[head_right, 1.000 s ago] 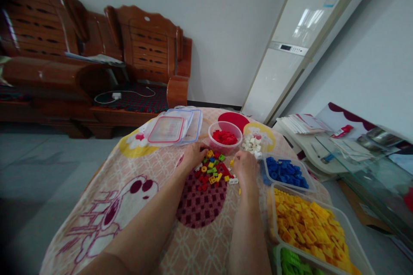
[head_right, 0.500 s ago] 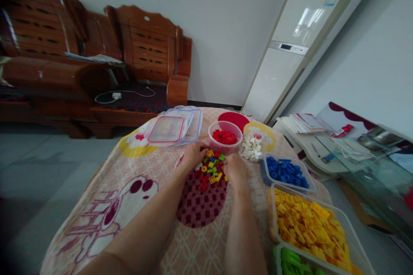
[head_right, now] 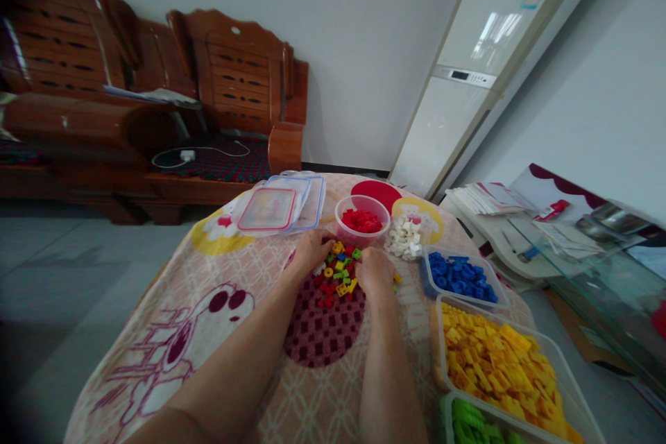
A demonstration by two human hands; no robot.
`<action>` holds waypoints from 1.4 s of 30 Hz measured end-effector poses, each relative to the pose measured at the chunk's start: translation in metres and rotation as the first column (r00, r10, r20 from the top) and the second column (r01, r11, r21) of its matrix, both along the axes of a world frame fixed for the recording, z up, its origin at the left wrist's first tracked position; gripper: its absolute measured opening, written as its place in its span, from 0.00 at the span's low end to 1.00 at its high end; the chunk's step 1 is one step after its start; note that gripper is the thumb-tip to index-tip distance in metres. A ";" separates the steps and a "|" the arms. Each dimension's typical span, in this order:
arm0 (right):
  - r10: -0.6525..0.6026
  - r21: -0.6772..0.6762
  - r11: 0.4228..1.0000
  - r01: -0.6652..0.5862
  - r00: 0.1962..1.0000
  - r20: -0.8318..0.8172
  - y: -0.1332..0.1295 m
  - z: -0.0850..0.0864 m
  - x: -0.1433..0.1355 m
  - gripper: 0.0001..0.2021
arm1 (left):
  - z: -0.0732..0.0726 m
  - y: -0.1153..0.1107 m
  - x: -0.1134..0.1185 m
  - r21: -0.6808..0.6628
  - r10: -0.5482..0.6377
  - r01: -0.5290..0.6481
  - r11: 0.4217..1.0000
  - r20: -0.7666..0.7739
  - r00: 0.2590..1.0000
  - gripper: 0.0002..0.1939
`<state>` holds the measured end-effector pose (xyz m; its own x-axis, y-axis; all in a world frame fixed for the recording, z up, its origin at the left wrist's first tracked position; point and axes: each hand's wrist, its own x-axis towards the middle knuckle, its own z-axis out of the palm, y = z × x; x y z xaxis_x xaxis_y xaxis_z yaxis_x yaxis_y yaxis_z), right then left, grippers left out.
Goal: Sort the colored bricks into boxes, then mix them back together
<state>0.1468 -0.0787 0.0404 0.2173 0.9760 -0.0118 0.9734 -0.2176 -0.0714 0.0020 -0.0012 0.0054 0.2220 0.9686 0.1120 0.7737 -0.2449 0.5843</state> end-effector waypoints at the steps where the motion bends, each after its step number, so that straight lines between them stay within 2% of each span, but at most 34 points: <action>1: 0.004 0.006 1.000 -0.004 1.000 -0.006 0.000 0.000 0.001 0.10 | 0.000 0.000 0.000 -0.002 0.000 0.000 1.000 0.000 1.000 0.14; 10: -0.010 0.043 0.999 0.015 0.992 -0.125 0.000 0.005 0.003 0.09 | 0.001 -0.001 0.000 -0.001 -0.003 0.003 1.000 0.001 1.000 0.14; 16: 0.001 0.134 0.991 0.026 0.981 -0.194 -0.002 0.008 0.005 0.07 | 0.002 -0.002 0.000 0.000 -0.005 0.005 1.000 -0.005 1.000 0.14; 19: -0.001 0.189 0.980 0.058 0.956 -0.293 -0.001 0.009 0.006 0.06 | 0.001 -0.002 -0.001 0.012 -0.006 0.006 1.000 0.008 1.000 0.14; 27: 0.090 0.334 0.931 0.145 0.797 -0.597 0.000 0.007 0.012 0.07 | 0.002 -0.002 -0.001 0.000 0.004 -0.004 1.000 -0.005 1.000 0.14; 33: 0.087 0.256 0.941 0.221 0.573 -0.815 -0.004 0.014 0.006 0.09 | 0.000 -0.001 0.000 -0.002 0.005 -0.005 1.000 0.003 1.000 0.14; 35: 0.127 0.281 0.934 0.221 0.529 -0.839 -0.005 0.015 0.005 0.12 | 0.000 -0.001 0.000 -0.005 0.007 -0.007 1.000 -0.001 1.000 0.14; 37: 0.155 0.303 0.928 0.214 0.518 -0.841 -0.005 0.014 0.005 0.14 | 0.001 -0.001 0.000 -0.011 0.008 -0.008 1.000 -0.005 1.000 0.14; 40: 0.164 0.314 0.920 0.234 0.498 -0.852 -0.003 0.012 0.007 0.14 | 0.003 -0.003 0.000 -0.015 0.008 -0.008 1.000 -0.004 1.000 0.14; 42: 0.194 0.339 0.900 0.273 0.445 -0.874 0.000 0.009 0.009 0.14 | 0.005 -0.004 0.000 -0.016 -0.002 0.002 1.000 0.001 1.000 0.14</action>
